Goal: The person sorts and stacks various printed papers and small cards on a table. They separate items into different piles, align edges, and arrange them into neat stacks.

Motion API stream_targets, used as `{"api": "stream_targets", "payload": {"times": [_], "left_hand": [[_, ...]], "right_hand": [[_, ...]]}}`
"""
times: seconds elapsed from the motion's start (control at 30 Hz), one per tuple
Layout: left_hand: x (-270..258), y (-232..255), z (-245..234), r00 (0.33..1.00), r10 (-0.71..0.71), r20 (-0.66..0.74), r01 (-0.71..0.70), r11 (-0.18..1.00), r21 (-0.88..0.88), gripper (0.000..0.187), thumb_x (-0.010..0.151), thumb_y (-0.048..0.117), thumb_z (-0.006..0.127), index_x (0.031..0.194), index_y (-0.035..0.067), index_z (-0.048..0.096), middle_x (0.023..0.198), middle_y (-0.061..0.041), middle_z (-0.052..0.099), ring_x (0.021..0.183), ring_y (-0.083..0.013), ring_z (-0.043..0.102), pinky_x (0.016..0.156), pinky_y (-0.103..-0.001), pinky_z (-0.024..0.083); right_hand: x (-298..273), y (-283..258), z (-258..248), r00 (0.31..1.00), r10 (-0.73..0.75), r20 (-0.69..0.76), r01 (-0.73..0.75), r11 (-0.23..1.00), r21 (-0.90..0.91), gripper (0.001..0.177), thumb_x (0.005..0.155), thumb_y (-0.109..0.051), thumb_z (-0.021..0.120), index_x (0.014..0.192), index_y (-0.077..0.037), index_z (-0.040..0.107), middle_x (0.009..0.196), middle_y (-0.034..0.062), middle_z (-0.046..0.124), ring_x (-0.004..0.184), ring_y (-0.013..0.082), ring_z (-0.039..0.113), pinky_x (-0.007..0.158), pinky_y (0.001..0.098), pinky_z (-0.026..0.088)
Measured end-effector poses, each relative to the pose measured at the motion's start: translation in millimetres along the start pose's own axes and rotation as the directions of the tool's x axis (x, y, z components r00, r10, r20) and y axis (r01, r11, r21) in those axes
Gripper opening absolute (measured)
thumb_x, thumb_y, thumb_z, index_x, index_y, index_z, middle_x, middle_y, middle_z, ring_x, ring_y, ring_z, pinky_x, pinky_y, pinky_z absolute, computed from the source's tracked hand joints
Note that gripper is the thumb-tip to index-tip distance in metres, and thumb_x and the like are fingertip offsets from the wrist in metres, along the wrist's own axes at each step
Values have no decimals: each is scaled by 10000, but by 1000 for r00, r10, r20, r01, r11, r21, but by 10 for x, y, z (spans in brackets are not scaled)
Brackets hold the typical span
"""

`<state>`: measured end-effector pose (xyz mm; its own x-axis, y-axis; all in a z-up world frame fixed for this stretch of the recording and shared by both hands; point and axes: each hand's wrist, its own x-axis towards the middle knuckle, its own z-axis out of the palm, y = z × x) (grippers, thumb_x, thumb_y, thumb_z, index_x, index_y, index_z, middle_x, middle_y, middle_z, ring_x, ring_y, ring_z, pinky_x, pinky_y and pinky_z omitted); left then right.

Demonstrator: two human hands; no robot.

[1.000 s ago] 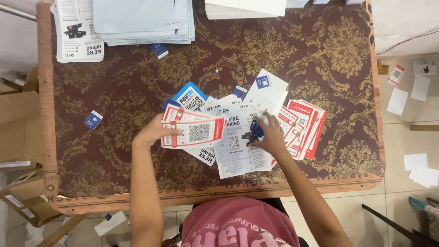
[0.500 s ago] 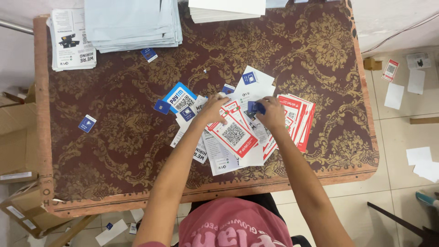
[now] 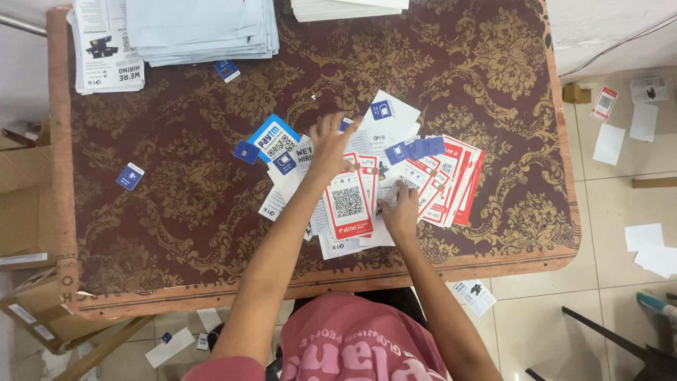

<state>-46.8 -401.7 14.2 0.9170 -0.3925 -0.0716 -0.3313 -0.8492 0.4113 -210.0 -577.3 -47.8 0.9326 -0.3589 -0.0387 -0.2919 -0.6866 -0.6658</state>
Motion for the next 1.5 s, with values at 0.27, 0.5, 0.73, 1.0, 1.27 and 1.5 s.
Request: {"api": "stream_targets", "payload": {"times": [0.27,0.5,0.73,1.0,1.27,1.5], "left_hand": [[-1321,-238,483,824,-538,-180,444,809,-384,959,747,396,916,1431,-38,403,1346,-257,435,1263,-414,440,1025,-574,389],[-1176,-314,710,758,-630,-169,484,717,-501,779,692,286,928,1279,-14,514,1261,-213,514,1219,-393,488,1041,-523,420],[-1264,119,399,693,-711,-123,529,616,-583,930,655,161,943,1346,-62,363,1294,-276,500,1168,-457,518,995,-521,438],[-1369,-307,499,604,-784,144,528,257,-810,667,670,62,916,1210,-14,531,1112,-180,729,984,-279,747,867,-368,595],[-1697,-909,80,558,-755,345,444,-80,-893,392,830,-86,677,1203,30,646,1166,-135,754,1044,-216,752,907,-345,604],[-2379,-1328,-121,739,-648,184,235,-9,-972,421,883,-102,655,1291,-11,604,1249,-135,718,1150,-214,681,978,-336,525]], "right_hand": [[-93,-137,18,999,-19,-27,19,1000,-11,591,774,-212,862,1224,66,600,1224,257,528,1133,418,548,977,464,485],[-222,-444,264,977,-197,76,203,977,-72,651,761,-169,829,1318,69,592,1274,237,526,1155,401,530,981,456,476],[-153,-299,319,977,-16,211,-39,967,250,675,713,-179,846,1301,36,593,1243,182,575,1005,270,650,833,377,569],[233,-248,484,739,378,557,-664,548,509,571,799,-208,791,1299,5,616,1007,85,715,910,200,671,796,324,542],[483,-849,283,979,121,-164,-130,991,-44,948,639,-282,955,1381,73,483,1265,309,537,1167,452,531,898,512,505],[1345,-267,269,978,-208,-28,192,942,-274,494,737,96,668,1212,-38,694,1255,188,623,1206,373,544,1067,459,476]]}}
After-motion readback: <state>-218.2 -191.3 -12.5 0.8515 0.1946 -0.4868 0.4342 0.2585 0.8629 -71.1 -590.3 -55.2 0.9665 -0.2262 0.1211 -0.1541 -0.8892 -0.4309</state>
